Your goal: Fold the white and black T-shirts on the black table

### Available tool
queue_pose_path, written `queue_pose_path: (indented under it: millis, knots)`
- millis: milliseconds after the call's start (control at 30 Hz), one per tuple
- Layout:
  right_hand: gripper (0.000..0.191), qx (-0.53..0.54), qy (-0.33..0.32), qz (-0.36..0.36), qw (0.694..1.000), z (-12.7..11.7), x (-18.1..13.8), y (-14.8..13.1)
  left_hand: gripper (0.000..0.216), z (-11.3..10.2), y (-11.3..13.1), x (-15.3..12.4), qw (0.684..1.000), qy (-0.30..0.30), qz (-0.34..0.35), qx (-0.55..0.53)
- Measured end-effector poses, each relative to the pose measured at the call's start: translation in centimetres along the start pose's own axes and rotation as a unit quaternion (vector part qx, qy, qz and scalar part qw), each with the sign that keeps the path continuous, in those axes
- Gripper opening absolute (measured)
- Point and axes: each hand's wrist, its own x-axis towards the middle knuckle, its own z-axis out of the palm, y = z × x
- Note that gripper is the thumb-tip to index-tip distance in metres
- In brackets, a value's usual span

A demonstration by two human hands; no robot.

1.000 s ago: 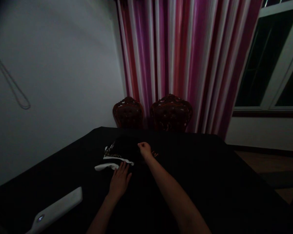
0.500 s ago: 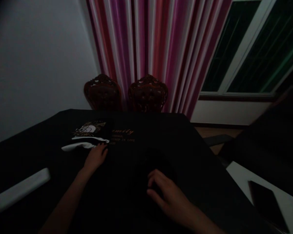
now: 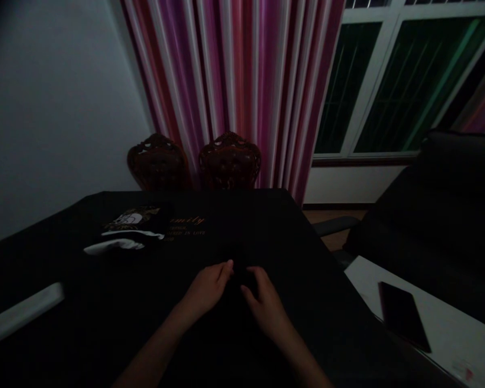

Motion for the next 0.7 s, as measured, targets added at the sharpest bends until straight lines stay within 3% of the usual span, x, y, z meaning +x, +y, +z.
queue_pose_path:
  millis: [133, 233, 333, 433, 567, 700]
  knots:
    - [0.035, 0.056, -0.06, -0.073, 0.994, 0.7, -1.4, -2.4, 0.055, 0.9, -1.8, -0.6, 0.997, -0.011, -0.072, -0.015]
    - [0.033, 0.061, -0.034, -0.033, 0.997, 0.4, -1.2, -1.7, 0.056, 1.1, -3.5, -2.0, 0.988, 0.002, -0.101, -0.121]
    - [0.037, -0.057, 0.066, 0.037, 0.995, 0.3, -0.4, 0.2, 0.051, 1.0, -3.8, -4.1, 0.965, 0.012, -0.094, -0.244]
    - [0.043, -0.123, 0.05, 0.089, 0.987, 0.7, -0.3, 1.3, 0.047, 0.3, -3.1, -6.3, 0.95, 0.018, -0.082, -0.302]
    - [0.035, -0.063, 0.01, 0.089, 0.994, 0.0, -1.4, 1.0, 0.052, -2.5, -2.8, -8.5, 0.928, 0.112, -0.112, -0.336]
    - [0.038, -0.063, 0.031, 0.057, 0.996, -5.2, -2.3, -0.5, 0.059, -8.5, -3.4, -9.5, 0.918, 0.201, -0.133, -0.315]
